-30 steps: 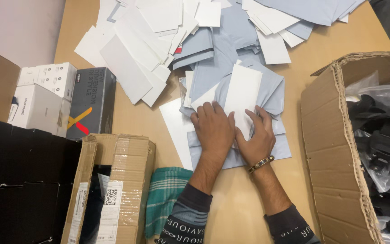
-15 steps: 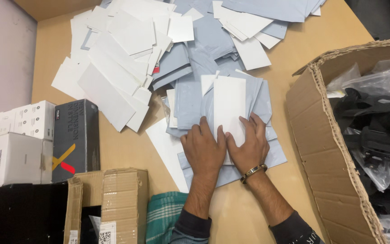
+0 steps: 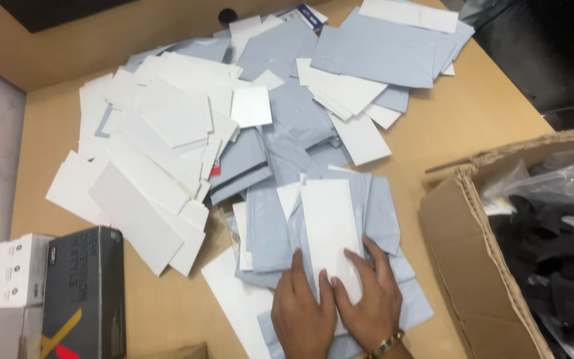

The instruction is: The person organizes and packs various items, including small black straps and white envelopes, from a desk into a cardboard box.

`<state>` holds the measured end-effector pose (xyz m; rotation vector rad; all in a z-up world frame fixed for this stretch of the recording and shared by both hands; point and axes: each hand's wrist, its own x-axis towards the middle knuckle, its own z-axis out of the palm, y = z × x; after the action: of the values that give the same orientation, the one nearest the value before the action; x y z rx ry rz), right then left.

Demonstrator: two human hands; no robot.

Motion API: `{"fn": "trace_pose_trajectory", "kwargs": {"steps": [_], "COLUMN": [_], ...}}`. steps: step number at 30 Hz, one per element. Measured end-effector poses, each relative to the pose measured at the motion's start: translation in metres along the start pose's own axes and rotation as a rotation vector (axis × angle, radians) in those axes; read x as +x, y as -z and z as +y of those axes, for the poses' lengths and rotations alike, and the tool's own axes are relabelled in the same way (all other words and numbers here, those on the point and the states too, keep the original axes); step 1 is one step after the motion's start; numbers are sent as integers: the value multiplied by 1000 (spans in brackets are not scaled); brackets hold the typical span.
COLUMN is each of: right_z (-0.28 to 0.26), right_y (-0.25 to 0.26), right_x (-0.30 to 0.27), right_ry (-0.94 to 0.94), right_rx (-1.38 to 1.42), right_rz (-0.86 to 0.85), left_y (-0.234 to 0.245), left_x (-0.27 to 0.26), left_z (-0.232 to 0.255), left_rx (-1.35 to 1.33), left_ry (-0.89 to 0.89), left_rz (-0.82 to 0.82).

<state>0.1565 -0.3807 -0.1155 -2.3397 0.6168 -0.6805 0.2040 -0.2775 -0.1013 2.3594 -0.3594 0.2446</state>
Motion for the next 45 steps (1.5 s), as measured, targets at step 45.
{"fn": "trace_pose_trajectory", "kwargs": {"steps": [45], "right_z": [21], "right_y": [-17], "right_x": [-30], "right_ry": [85], "right_rx": [-135], "right_rz": [95], "left_y": [-6], "left_x": [-15], "left_z": [-15], "left_rx": [1], "left_ry": [74], "left_rz": [-164]}}
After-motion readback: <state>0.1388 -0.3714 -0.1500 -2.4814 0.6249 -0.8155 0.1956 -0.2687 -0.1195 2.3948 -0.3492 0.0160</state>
